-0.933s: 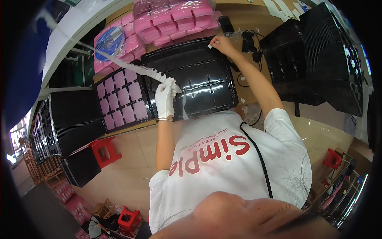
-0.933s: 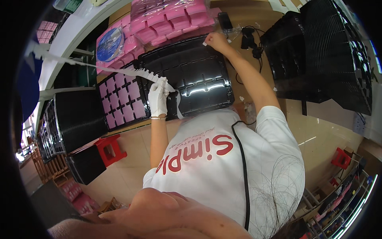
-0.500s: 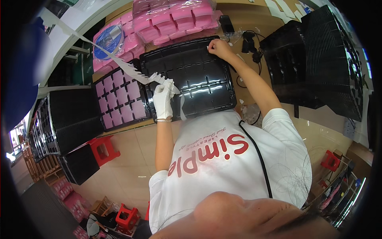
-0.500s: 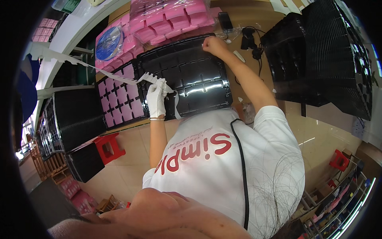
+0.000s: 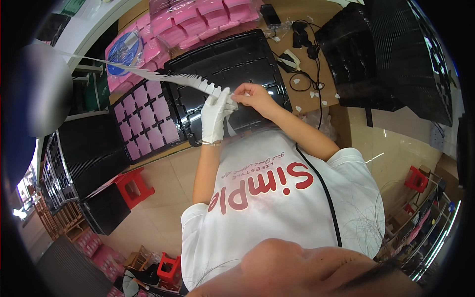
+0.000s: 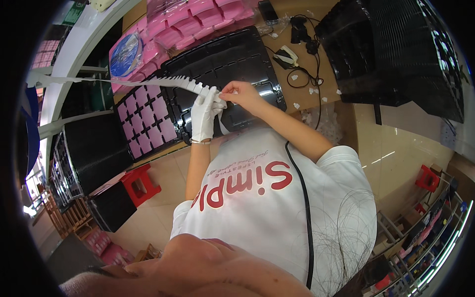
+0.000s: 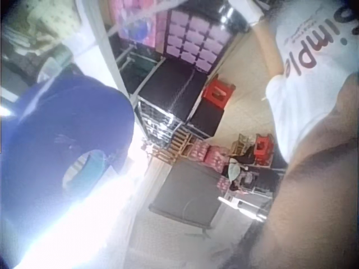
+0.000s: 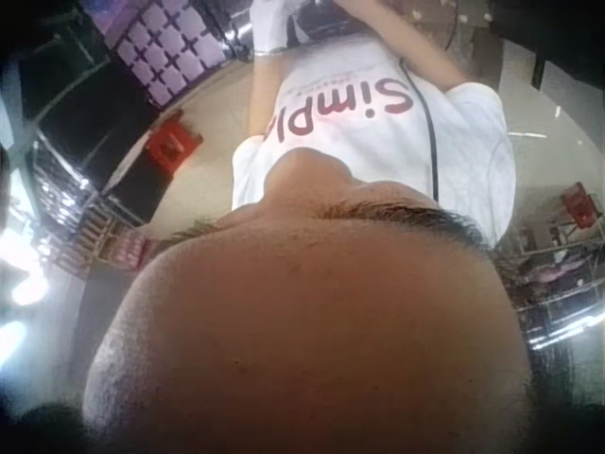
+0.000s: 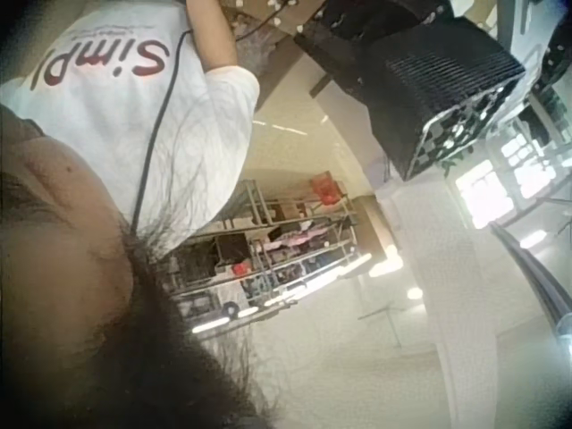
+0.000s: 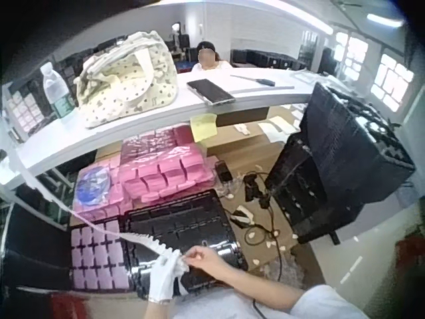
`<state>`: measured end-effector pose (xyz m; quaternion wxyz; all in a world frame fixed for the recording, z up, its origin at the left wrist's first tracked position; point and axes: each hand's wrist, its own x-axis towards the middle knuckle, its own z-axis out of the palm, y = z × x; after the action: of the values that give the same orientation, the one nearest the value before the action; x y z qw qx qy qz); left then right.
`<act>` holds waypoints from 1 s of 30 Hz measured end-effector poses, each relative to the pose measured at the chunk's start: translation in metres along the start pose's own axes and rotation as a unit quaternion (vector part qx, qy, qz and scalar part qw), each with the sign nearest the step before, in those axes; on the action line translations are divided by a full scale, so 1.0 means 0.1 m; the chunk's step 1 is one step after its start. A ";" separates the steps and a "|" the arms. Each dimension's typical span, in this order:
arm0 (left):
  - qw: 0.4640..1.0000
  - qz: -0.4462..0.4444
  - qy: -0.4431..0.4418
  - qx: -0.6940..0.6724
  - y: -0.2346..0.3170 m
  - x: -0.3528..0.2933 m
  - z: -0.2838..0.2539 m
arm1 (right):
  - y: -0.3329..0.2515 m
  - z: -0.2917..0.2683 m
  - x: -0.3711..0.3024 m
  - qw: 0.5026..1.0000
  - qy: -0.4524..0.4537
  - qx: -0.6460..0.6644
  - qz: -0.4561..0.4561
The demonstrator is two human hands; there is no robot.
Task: The person assembles components by hand, placing pink plastic dividers into black trays and attaching white serrated strips.
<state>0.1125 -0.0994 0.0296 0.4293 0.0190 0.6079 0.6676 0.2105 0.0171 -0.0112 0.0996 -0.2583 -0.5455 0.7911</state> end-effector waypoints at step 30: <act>0.983 0.009 -0.062 0.172 -0.05 -0.22 -0.33 | 0.41 -0.76 -0.60 0.808 0.306 -0.494 -0.098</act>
<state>0.1115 -0.1395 0.0279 0.4505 0.1397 0.6854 0.5547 0.3055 0.0369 -0.0509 0.1970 -0.4462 -0.8264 0.2812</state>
